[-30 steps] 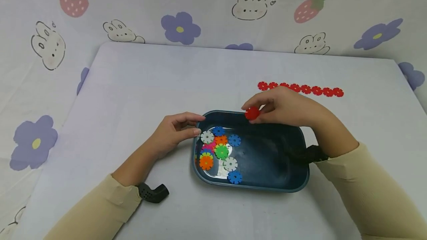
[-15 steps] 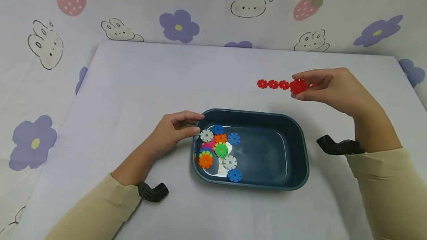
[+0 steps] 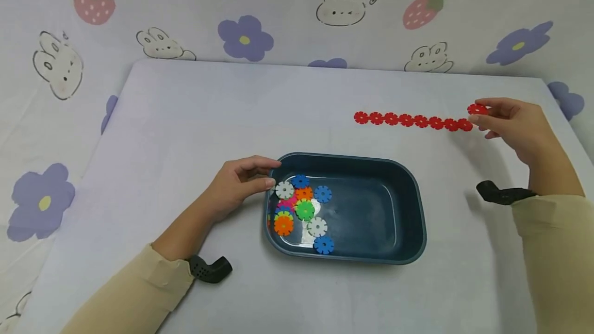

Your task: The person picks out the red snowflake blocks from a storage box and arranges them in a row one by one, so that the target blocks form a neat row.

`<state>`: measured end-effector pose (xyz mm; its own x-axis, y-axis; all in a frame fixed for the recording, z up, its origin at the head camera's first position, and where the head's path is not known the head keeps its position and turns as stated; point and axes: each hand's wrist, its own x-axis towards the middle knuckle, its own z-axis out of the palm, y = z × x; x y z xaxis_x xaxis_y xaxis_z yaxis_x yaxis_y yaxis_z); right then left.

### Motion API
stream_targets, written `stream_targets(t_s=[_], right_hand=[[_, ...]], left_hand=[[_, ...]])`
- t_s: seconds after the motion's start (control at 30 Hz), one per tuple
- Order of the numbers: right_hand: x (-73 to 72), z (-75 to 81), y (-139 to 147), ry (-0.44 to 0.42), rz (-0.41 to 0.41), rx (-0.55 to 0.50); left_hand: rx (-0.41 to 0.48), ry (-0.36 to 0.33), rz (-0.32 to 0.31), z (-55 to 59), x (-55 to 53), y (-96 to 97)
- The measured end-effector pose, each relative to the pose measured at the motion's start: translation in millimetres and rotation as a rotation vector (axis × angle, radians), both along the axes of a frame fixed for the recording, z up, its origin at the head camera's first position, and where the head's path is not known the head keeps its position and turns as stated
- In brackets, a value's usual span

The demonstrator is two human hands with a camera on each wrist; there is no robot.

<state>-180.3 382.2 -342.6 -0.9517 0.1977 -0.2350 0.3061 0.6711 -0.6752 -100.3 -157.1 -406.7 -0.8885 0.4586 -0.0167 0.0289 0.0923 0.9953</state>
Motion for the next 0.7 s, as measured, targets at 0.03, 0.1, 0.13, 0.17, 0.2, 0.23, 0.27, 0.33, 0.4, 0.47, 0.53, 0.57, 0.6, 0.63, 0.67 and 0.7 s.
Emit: stream_targets(t_s=[0.03,0.1,0.13,0.17,0.2,0.23,0.27,0.33,0.4,0.47,0.53,0.57,0.6,0.63,0.67,0.7], right_hand=[[-0.9,-4.0,6.8,-0.022,-0.024,0.003],[-1.3,-11.1,19.3,-0.076,-0.058,0.023],[-1.2,-14.5,24.7,-0.102,-0.067,0.039],[-1.1,-17.6,29.6,-0.13,-0.077,0.052],[-0.9,-20.6,34.0,-0.154,-0.081,0.063],[-0.9,-23.2,37.8,-0.176,-0.087,0.068],[-1.0,-25.5,40.9,-0.195,-0.09,0.077],[-1.6,-29.4,44.9,-0.214,-0.1,0.079],[-3.3,-32.7,45.7,-0.218,-0.099,0.08],[-5.2,-34.6,45.2,-0.227,-0.105,0.075],[-7.1,-35.5,45.0,-0.246,-0.106,0.07],[-7.5,-35.9,45.2,-0.26,-0.109,0.072],[-7.9,-36.3,45.4,-0.272,-0.109,0.073],[-8.3,-36.2,45.5,-0.283,-0.108,0.076],[-8.7,-36.1,45.7,-0.289,-0.101,0.087],[-9.1,-35.9,46.1,-0.291,-0.093,0.093]], left_hand=[[-0.002,0.0,0.001,-0.3,-0.1,-0.1],[-0.012,0.002,0.005,-0.6,0.0,-0.4],[-0.018,0.003,0.008,-0.5,0.1,-0.4],[-0.024,0.003,0.01,-0.4,0.3,-0.4],[-0.032,0.004,0.013,-0.4,0.2,-0.5],[-0.036,0.006,0.014,-0.1,0.3,-0.2],[-0.039,0.007,0.014,0.3,0.3,0.0],[-0.045,0.01,0.013,1.0,0.2,0.8],[-0.05,0.013,0.015,1.1,0.6,0.8],[-0.05,0.014,0.015,1.2,0.8,0.9],[-0.047,0.015,0.014,1.3,0.8,1.0],[-0.044,0.014,0.011,0.9,1.0,1.4],[-0.043,0.013,0.01,0.7,1.2,1.8],[-0.041,0.014,0.009,0.7,1.5,2.1],[-0.042,0.017,0.01,0.5,1.5,2.2],[-0.045,0.021,0.011,0.5,1.5,2.3]])
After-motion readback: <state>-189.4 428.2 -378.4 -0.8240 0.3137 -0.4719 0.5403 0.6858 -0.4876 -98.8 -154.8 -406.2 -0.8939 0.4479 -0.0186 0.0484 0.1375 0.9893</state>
